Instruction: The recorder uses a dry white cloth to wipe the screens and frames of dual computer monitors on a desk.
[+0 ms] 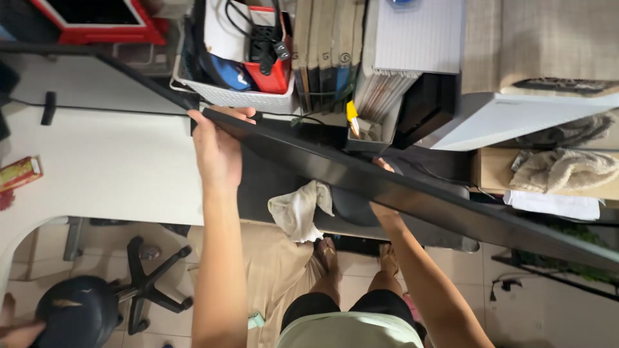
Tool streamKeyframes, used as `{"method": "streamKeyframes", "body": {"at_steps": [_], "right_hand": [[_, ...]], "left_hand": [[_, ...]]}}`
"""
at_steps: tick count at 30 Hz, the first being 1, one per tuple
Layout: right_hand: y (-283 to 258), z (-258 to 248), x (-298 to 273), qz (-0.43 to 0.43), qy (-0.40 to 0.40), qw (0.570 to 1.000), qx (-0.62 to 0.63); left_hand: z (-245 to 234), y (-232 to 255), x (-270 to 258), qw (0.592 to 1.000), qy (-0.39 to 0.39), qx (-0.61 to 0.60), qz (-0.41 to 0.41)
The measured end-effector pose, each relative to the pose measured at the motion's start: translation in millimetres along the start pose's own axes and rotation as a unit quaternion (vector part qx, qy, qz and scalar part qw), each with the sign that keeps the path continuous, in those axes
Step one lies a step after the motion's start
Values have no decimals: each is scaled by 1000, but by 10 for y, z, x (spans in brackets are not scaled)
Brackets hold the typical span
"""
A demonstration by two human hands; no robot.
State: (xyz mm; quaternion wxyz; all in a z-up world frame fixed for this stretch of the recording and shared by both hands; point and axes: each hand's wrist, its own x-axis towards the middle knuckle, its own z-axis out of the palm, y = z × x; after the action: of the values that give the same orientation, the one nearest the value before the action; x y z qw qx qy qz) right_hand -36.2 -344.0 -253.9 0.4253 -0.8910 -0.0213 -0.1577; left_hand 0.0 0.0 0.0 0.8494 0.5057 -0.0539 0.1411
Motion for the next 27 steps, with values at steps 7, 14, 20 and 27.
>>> {"method": "streamKeyframes", "body": {"at_steps": [7, 14, 20, 27], "right_hand": [[395, 753, -175, -172, 3, 975, -142], [-824, 1161, 163, -96, 7, 995, 4], [-1035, 1260, 388, -67, 27, 997, 35], [-326, 1788, 374, -116, -4, 993, -16]], "left_hand": [[-469, 272, -45, 999, 32, 24, 30], [-1061, 619, 325, 996, 62, -8, 61], [-1418, 633, 643, 995, 55, -29, 78], [-1243, 642, 879, 997, 65, -30, 37]]}}
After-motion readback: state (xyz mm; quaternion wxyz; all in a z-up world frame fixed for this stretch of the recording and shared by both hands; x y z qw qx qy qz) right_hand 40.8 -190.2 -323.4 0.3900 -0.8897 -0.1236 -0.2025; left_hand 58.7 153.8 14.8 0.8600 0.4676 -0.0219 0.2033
